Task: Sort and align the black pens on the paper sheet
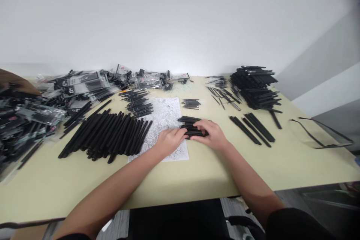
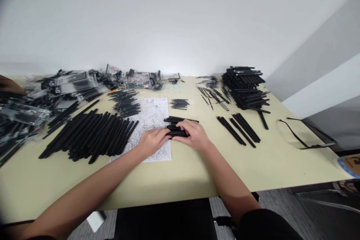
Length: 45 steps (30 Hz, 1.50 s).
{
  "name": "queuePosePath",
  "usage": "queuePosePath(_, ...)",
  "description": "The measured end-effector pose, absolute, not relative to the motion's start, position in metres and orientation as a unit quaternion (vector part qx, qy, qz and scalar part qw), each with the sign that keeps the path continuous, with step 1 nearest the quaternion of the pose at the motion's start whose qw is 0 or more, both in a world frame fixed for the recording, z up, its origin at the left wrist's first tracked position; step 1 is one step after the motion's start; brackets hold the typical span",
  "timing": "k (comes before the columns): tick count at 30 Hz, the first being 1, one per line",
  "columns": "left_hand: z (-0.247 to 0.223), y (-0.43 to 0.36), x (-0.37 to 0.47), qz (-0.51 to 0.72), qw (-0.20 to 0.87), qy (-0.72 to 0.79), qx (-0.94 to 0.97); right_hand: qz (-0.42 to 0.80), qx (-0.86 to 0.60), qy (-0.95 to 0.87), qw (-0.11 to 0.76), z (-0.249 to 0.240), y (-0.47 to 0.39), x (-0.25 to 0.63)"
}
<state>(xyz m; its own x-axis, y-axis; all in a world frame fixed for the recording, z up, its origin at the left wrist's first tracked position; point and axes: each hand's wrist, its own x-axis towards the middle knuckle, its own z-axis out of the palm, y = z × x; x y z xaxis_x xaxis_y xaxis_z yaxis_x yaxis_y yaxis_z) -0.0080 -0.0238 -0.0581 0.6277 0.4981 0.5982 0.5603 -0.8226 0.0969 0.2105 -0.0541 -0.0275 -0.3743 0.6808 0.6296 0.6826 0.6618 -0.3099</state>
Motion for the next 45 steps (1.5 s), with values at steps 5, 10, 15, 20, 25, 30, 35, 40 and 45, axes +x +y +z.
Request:
queuePosePath(5, -0.058, -0.024, -0.008, -0.326, 0.066, -0.3, -0.894, -0.027, -0.404, -0.836, 0.369, -0.029, -0.054, 0.209)
queuePosePath(10, -0.048, -0.024, -0.008, -0.335, 0.192, -0.241, -0.891, -0.032, -0.423, -0.84, 0.338, -0.032, -0.053, 0.209)
queuePosePath(15, -0.041, -0.023, -0.011, -0.315, 0.222, -0.238, -0.891, -0.015, -0.423, -0.833, 0.356, -0.032, -0.054, 0.209)
queuePosePath(20, -0.039, -0.023, -0.014, -0.311, 0.249, -0.224, -0.889, -0.015, -0.406, -0.843, 0.353, -0.032, -0.053, 0.209)
queuePosePath(25, -0.036, -0.021, -0.017, -0.309, 0.278, -0.2, -0.887, -0.013, -0.417, -0.84, 0.346, -0.035, -0.052, 0.208)
queuePosePath(30, -0.028, -0.02, -0.021, -0.285, 0.312, -0.181, -0.888, -0.013, -0.42, -0.843, 0.336, -0.037, -0.054, 0.205)
queuePosePath(35, -0.02, -0.022, -0.026, -0.299, 0.332, -0.197, -0.873, 0.014, -0.417, -0.843, 0.34, -0.034, -0.057, 0.203)
queuePosePath(40, -0.018, -0.015, -0.038, -0.286, 0.26, -0.271, -0.882, 0.024, -0.41, -0.831, 0.374, -0.033, -0.058, 0.204)
queuePosePath(45, -0.018, -0.006, -0.048, -0.281, 0.11, -0.339, -0.891, 0.0, -0.405, -0.825, 0.394, -0.033, -0.058, 0.203)
